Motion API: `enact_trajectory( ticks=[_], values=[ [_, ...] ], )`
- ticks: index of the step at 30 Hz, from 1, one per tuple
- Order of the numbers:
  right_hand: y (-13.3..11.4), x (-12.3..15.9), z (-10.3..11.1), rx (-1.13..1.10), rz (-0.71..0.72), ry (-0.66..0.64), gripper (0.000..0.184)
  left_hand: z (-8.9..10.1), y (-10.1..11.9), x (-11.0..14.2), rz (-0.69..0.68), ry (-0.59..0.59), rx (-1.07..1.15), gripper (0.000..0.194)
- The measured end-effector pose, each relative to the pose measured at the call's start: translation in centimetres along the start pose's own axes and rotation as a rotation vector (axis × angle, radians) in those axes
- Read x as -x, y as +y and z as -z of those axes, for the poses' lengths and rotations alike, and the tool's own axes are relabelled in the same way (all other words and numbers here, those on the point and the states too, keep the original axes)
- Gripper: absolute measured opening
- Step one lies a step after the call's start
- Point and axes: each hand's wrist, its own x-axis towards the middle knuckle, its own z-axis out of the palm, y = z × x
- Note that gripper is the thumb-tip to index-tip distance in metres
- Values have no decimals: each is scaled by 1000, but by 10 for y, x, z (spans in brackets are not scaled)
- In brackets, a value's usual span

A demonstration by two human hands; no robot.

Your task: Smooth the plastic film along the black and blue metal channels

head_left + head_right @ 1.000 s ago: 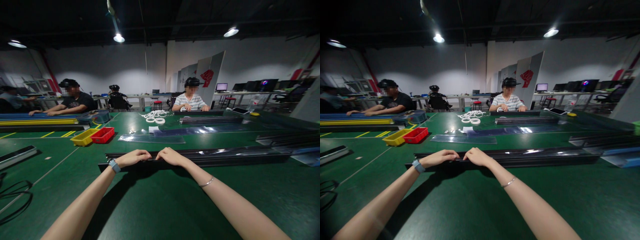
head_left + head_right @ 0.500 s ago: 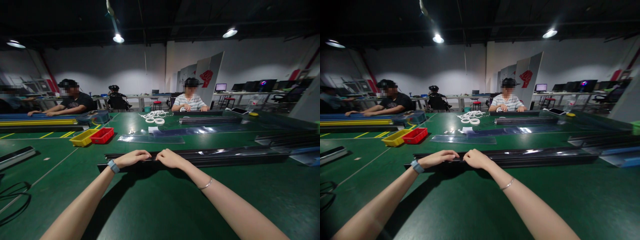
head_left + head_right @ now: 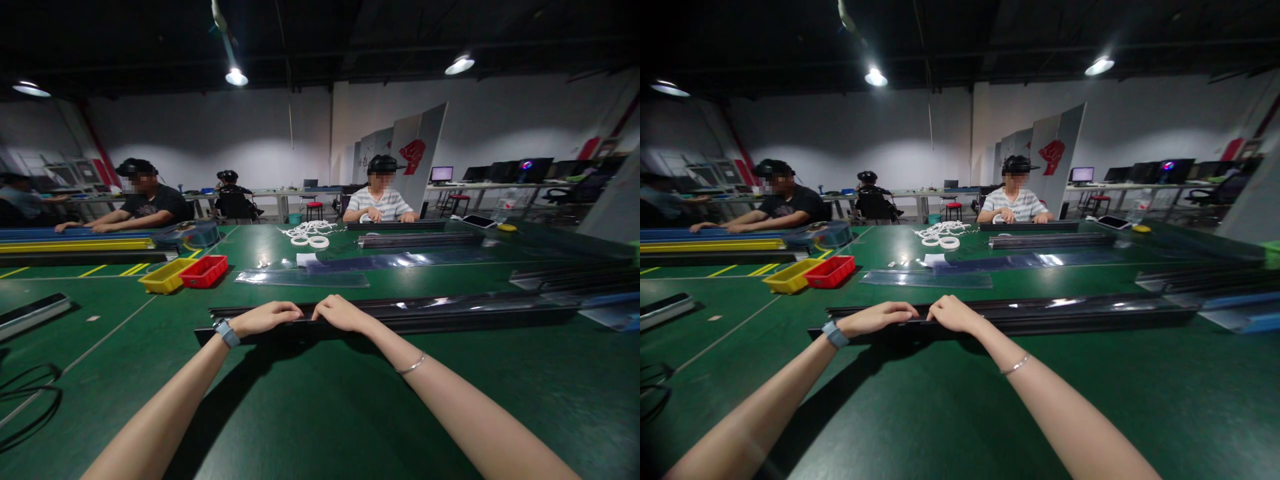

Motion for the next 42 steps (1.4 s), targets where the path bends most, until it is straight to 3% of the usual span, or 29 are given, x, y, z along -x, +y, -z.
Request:
enact_trajectory(
  ticks=[33,42],
  values=[
    [-1,-1,-1,-58,9,30,38,0,1,0,8,-21,-96,43],
    [-3,0,1,-47,-21,-16,36,-1,3,1,5,-15,-111,45]
  ],
)
